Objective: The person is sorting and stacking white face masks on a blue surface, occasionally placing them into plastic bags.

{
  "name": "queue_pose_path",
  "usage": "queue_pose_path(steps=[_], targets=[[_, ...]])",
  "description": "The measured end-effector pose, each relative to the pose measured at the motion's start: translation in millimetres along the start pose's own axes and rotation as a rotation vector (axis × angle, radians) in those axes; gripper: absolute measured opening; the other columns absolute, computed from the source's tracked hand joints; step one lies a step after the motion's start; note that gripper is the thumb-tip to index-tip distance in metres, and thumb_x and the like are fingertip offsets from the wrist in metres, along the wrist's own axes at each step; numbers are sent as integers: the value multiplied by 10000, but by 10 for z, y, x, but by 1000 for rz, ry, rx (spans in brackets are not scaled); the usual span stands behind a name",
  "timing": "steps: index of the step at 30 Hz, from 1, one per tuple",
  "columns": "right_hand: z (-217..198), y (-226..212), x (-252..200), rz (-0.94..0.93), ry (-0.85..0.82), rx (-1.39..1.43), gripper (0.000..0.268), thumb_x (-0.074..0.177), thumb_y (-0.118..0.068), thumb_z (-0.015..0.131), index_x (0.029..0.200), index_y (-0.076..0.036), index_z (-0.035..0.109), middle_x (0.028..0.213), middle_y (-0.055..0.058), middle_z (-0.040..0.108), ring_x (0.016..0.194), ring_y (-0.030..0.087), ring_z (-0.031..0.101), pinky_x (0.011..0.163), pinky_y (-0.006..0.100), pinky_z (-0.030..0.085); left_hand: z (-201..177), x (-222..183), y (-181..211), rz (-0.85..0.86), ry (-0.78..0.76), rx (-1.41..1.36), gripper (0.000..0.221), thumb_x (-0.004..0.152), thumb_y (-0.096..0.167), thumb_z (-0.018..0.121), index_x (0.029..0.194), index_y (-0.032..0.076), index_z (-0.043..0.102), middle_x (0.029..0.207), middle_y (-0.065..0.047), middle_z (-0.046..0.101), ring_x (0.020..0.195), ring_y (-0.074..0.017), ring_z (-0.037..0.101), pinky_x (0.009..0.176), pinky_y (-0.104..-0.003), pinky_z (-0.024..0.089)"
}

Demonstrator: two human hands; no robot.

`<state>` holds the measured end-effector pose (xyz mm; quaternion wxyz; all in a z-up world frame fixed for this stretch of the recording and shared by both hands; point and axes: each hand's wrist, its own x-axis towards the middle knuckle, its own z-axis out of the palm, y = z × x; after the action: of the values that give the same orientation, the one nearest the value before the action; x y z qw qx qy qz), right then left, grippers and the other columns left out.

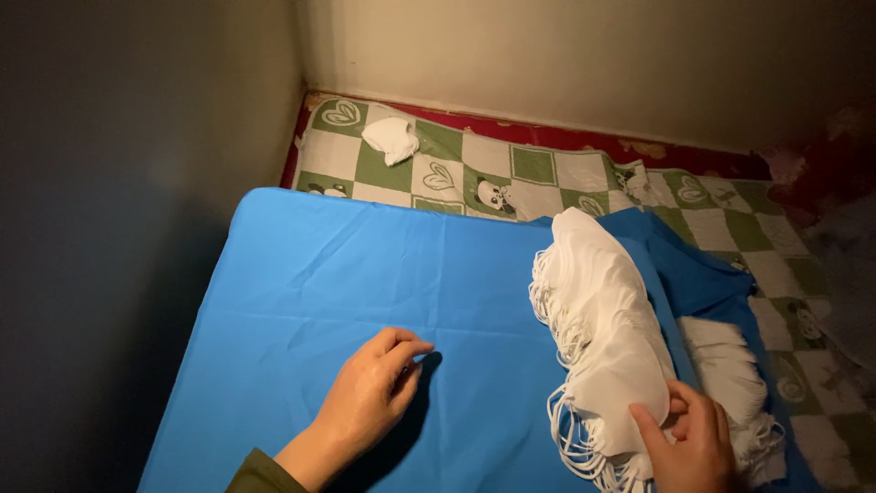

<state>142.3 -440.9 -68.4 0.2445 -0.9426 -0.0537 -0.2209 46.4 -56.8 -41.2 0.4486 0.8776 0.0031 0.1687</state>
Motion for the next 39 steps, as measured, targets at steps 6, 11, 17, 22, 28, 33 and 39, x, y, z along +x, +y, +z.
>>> queue_pose_path(steps=[6, 11, 17, 22, 28, 33, 39], targets=[[19, 26, -94, -95, 119, -49, 396, 812, -10, 876, 1164, 93, 725, 750, 143, 622, 681, 241, 566, 641, 336, 479, -1, -11, 18, -9, 5, 17, 251, 843, 56, 682, 1081, 116, 733, 1077, 26, 689, 649, -126, 646, 614, -270, 553], [-42, -84, -89, -174, 174, -145, 323, 848, 34, 865, 1152, 95, 774, 924, 172, 700, 680, 233, 571, 623, 323, 478, -9, -3, 36, -23, -11, 8, 256, 846, 53, 689, 1090, 114, 737, 1070, 28, 687, 628, -108, 633, 593, -253, 551], [-30, -41, -72, -207, 196, -145, 229, 872, 45, 858, 1073, 109, 767, 1066, 211, 734, 818, 280, 662, 726, 355, 552, -5, -12, 18, -19, -2, -2, 256, 849, 58, 687, 1097, 105, 727, 1083, 22, 686, 631, -114, 634, 593, -256, 549], [-135, 39, -76, -160, 189, -74, 179, 874, 106, 839, 1035, 99, 762, 1047, 203, 729, 744, 256, 624, 682, 335, 526, -12, -25, 25, -24, 15, -37, 258, 852, 60, 685, 1103, 103, 725, 1090, 27, 680, 638, -116, 641, 590, -253, 547], [-166, 1074, -64, -29, -172, 248, 215, 785, 49, 709, 990, 112, 711, 728, 228, 702, 471, 199, 580, 453, 308, 510, -101, -7, 147, -9, -15, -197, 268, 880, 164, 702, 1140, 114, 738, 1152, 7, 677, 724, -107, 619, 609, -223, 524], [-166, 865, 23, -155, -739, 624, 305, 719, -22, 766, 995, -45, 892, 1014, 120, 945, 928, 198, 900, 872, 332, 666, -194, -28, 324, 190, -369, -419, 939, 854, 619, 637, 1571, 101, 323, 1681, -189, 218, 1563, -373, 192, 1218, -544, 205], [115, -1068, -159, 536, -426, 970, 263, 856, 133, 661, 1117, 101, 648, 689, 260, 642, 444, 230, 450, 332, 313, 272, -349, 18, 369, -381, -349, -585, 466, 833, 141, 775, 1296, 112, 733, 962, -27, 803, 751, -76, 693, 695, -209, 595]])
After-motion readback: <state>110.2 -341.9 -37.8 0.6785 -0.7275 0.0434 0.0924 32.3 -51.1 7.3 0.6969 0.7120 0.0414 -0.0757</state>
